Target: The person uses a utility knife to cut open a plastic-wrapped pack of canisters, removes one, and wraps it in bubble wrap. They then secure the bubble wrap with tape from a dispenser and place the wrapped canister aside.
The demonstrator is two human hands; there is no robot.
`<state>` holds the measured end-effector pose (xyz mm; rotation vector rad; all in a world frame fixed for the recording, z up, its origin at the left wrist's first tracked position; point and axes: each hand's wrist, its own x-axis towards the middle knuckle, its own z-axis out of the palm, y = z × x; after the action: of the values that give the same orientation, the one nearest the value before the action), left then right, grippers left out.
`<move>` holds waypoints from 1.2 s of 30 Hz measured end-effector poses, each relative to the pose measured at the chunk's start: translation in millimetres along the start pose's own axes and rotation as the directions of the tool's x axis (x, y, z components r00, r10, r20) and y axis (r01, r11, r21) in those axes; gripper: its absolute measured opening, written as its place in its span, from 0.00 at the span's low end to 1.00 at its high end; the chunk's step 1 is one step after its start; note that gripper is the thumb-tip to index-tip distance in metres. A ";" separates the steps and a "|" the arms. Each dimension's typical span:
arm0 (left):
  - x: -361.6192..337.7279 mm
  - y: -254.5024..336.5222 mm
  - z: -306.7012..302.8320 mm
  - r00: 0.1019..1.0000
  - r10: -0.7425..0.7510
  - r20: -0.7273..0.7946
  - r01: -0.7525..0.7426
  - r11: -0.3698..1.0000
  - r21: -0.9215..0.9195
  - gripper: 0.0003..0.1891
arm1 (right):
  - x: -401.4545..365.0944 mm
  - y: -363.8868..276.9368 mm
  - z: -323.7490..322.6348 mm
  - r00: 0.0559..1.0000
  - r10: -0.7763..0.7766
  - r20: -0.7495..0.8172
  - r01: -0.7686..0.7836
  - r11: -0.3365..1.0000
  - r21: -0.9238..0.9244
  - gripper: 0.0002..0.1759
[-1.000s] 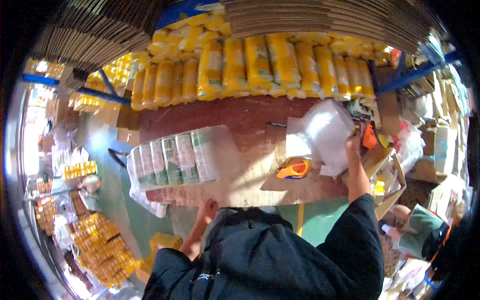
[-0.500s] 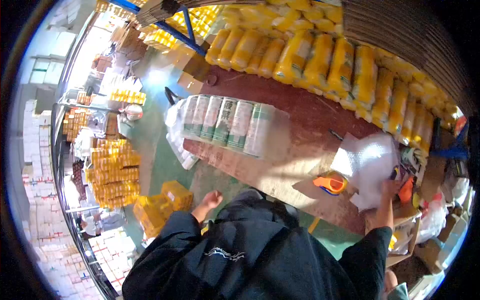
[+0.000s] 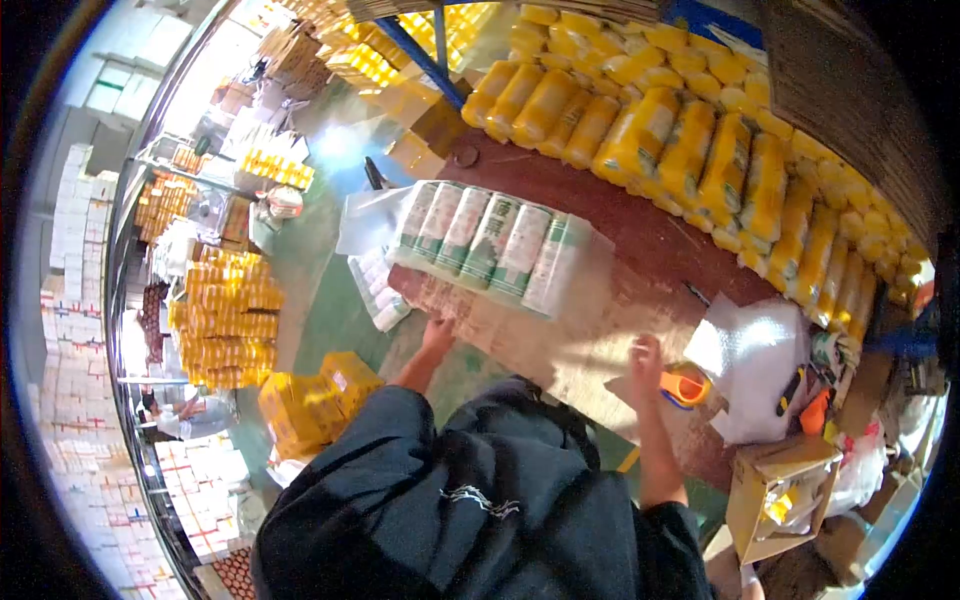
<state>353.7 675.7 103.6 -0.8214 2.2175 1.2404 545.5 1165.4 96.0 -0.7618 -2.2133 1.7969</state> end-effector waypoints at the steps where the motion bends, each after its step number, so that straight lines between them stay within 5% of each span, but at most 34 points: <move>1: 18.6 -21.7 -12.6 0.997 -0.072 0.032 0.076 0.988 -0.138 0.33 | -5.8 -15.6 20.7 0.966 0.191 0.175 -0.226 0.952 0.206 0.21; 2: 29.9 -33.3 -21.5 0.987 -0.138 0.077 0.154 0.951 -0.269 0.34 | -10.0 3.1 56.0 0.938 0.269 0.220 -0.332 0.880 0.341 0.23; 3: 24.4 -27.8 -25.9 0.982 -0.180 0.048 0.186 0.922 -0.340 0.35 | -11.6 -16.5 74.7 0.817 0.452 0.359 -0.576 0.677 0.459 0.23; 5: 5.2 -9.0 -29.9 0.963 -0.271 0.008 0.242 0.846 -0.475 0.38 | -13.4 -25.9 109.4 0.590 0.575 0.567 -0.777 0.213 0.593 0.27; 6: 18.9 -15.9 -36.8 0.959 -0.266 0.093 0.275 0.813 -0.514 0.39 | -11.7 -17.2 126.6 0.470 0.567 0.676 -0.809 -0.029 0.587 0.30; 9: 74.1 -40.2 -58.3 0.921 -0.238 0.309 0.385 0.675 -0.629 0.43 | -11.4 -25.7 165.7 0.340 0.597 0.726 -0.742 -0.303 0.597 0.29; 13: 96.7 41.4 -65.1 0.918 -0.194 0.346 0.397 0.494 -0.774 0.45 | -9.4 -41.5 212.5 0.408 0.576 0.708 -0.724 -0.269 0.636 0.34; 16: 104.8 79.8 -55.9 0.939 -0.158 0.304 0.341 0.342 -0.876 0.44 | -6.6 -22.3 241.0 0.564 0.363 0.741 -0.620 -0.407 0.671 0.34; 18: 135.5 104.2 -55.6 0.943 -0.046 0.330 0.330 0.253 -0.909 0.42 | 13.1 -29.7 262.6 0.669 0.376 0.641 -0.533 -0.357 0.767 0.34; 21: 163.3 121.6 -60.3 0.904 0.091 0.417 0.397 0.185 -0.899 0.37 | 24.9 -53.6 272.2 0.719 0.417 0.556 -0.363 -0.457 0.812 0.34; 24: 160.5 138.8 -60.6 0.878 0.255 0.405 0.352 0.228 -0.908 0.36 | 33.8 -57.9 284.5 0.743 0.432 0.511 -0.298 -0.470 0.831 0.33; 30: 194.9 167.1 -59.7 0.826 0.320 0.465 0.386 0.281 -0.879 0.36 | 68.1 -51.1 302.0 0.779 0.476 0.409 -0.245 -0.369 0.897 0.30; 35: 202.1 208.5 -58.7 0.728 0.400 0.557 0.400 0.413 -0.818 0.34 | 124.3 -105.7 311.3 0.809 0.440 0.390 -0.233 -0.371 0.899 0.29; 36: 216.3 193.6 -55.6 0.787 0.313 0.532 0.398 0.401 -0.825 0.31 | 122.7 -89.9 313.6 0.789 0.436 0.434 -0.271 -0.386 0.882 0.28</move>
<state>59.4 648.5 104.6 -0.6225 0.7767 2.3471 274.8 946.1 83.5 -1.0083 0.4198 2.7404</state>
